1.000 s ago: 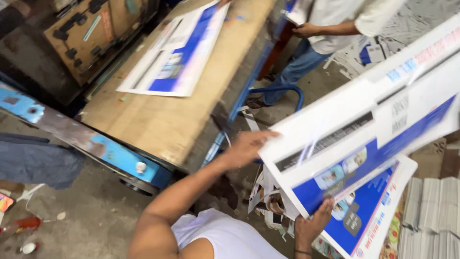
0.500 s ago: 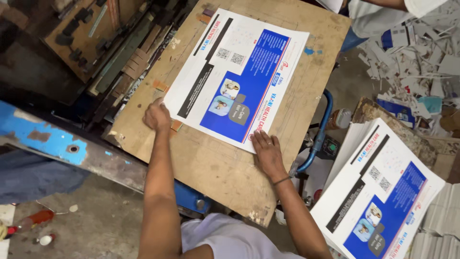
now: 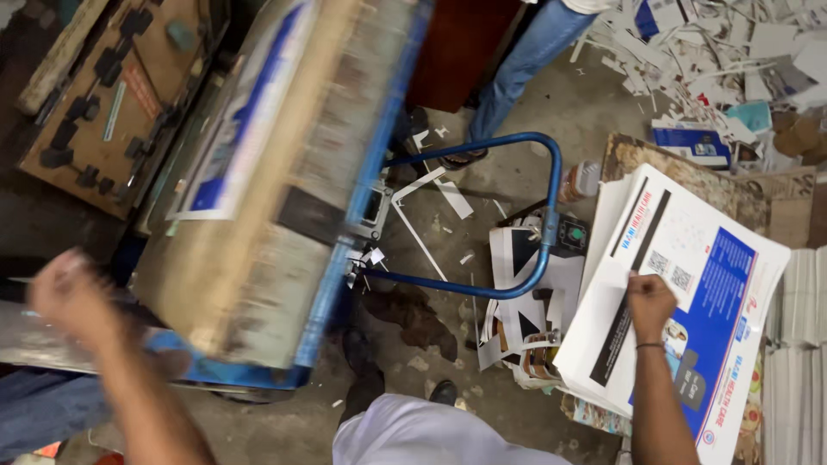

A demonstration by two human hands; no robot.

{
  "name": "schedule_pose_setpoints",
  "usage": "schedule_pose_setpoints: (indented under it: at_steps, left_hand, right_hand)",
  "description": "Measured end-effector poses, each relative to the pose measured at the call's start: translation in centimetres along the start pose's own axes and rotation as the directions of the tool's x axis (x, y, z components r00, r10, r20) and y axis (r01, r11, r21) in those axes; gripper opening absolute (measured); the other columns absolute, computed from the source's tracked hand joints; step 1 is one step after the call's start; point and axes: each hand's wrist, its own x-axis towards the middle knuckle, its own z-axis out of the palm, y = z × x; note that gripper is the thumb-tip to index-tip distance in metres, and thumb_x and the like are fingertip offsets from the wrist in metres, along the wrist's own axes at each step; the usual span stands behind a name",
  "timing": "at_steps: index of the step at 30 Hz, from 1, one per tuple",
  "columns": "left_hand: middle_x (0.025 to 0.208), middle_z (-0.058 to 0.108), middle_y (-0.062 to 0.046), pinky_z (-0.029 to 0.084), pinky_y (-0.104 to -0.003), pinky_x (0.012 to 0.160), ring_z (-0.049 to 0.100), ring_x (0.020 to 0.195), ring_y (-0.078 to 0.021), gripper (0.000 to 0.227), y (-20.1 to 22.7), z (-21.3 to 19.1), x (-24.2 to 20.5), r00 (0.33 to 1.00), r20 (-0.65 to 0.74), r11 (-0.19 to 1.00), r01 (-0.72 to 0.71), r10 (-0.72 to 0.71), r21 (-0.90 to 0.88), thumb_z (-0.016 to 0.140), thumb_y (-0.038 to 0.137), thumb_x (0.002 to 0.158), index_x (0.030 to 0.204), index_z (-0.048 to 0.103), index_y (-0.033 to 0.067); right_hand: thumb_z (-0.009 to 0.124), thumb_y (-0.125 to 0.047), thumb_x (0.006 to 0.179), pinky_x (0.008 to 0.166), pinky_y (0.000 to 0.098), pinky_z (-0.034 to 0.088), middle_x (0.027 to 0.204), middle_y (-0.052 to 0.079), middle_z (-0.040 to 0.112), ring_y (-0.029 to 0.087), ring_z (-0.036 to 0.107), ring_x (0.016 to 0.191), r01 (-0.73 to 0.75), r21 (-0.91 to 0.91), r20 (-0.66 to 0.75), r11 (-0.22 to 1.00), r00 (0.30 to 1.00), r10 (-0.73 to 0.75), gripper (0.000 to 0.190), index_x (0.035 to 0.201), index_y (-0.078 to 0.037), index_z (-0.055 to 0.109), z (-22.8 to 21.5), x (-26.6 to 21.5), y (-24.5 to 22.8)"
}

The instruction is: The person repeatedly picks up large printed sheets from a stack, places them into a blue industrial machine, and then removes the processed sheets. The person works continuously, handling the paper with both hands in a repetitive cycle.

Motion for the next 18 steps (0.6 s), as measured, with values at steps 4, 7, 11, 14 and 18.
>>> schedule_pose_setpoints:
  at_steps: [4, 7, 11, 14, 18]
  left_hand:
    - [0.106, 0.067, -0.014, 0.053, -0.03, 0.075, 0.064, 0.085, -0.0202, 0.015, 9.0, -5.0, -8.0, 0.985, -0.051, 0.952, -0.171, 0.163, -0.253, 0.061, 0.002, 0.113, 0.126, 0.069, -0.0004]
    - [0.113, 0.067, -0.018, 0.057, -0.032, 0.081, 0.068, 0.092, -0.025, 0.017, 14.1, -3.0, -14.4, 0.973, 0.052, 0.917, -0.194, 0.226, -0.348, 0.056, 0.0, 0.115, 0.13, 0.063, -0.0036]
    - [0.124, 0.067, -0.021, 0.063, -0.037, 0.087, 0.072, 0.101, -0.0301, 0.032, 16.3, 5.6, -21.6, 0.931, 0.323, 0.93, -0.041, 0.168, -0.365, 0.045, -0.006, 0.104, 0.133, 0.06, -0.005]
    - [0.119, 0.067, -0.015, 0.062, -0.034, 0.077, 0.073, 0.09, -0.0245, 0.035, 15.4, 13.8, -27.7, 0.827, 0.541, 0.957, 0.011, 0.154, -0.291, 0.044, -0.008, 0.094, 0.121, 0.065, -0.0057]
    - [0.119, 0.071, -0.011, 0.058, -0.032, 0.085, 0.074, 0.099, -0.0213, 0.032, 11.4, 23.2, -40.3, 0.507, 0.854, 0.929, 0.251, 0.114, -0.273, 0.049, 0.007, 0.098, 0.125, 0.065, 0.0017]
  right_hand:
    - [0.066, -0.032, 0.104, 0.106, 0.047, 0.049, 0.133, 0.025, 0.065, 0.038, 0.061, 0.127, 0.398, -0.577, -0.029, 0.713, 0.863, -0.505, 0.044, 0.128, 0.005, 0.065, -1.9, -0.2, 3.4]
    - [0.059, -0.037, 0.095, 0.105, 0.0596, 0.035, 0.146, 0.032, 0.053, 0.046, 0.051, 0.134, 0.364, -0.561, 0.103, 0.744, 0.922, -0.373, 0.072, 0.146, 0.012, 0.049, 2.4, -3.6, 3.0]
    - [0.06, -0.019, 0.093, 0.115, 0.051, 0.038, 0.145, 0.021, 0.06, 0.038, 0.054, 0.135, 0.57, -0.283, 0.174, 0.771, 0.821, -0.543, 0.051, 0.142, -0.002, 0.057, 3.5, -8.0, 4.4]
    - [0.05, -0.007, 0.093, 0.103, 0.0412, 0.051, 0.137, 0.015, 0.069, 0.027, 0.069, 0.117, 0.423, -0.01, 0.155, 0.906, 0.896, -0.417, 0.045, 0.136, -0.011, 0.064, -1.6, -9.3, 6.9]
    - [0.05, -0.008, 0.109, 0.096, 0.0397, 0.056, 0.128, 0.017, 0.07, 0.035, 0.07, 0.11, 0.497, -0.311, -0.07, 0.81, 0.838, -0.541, 0.028, 0.131, -0.011, 0.066, -12.4, -8.6, 12.0]
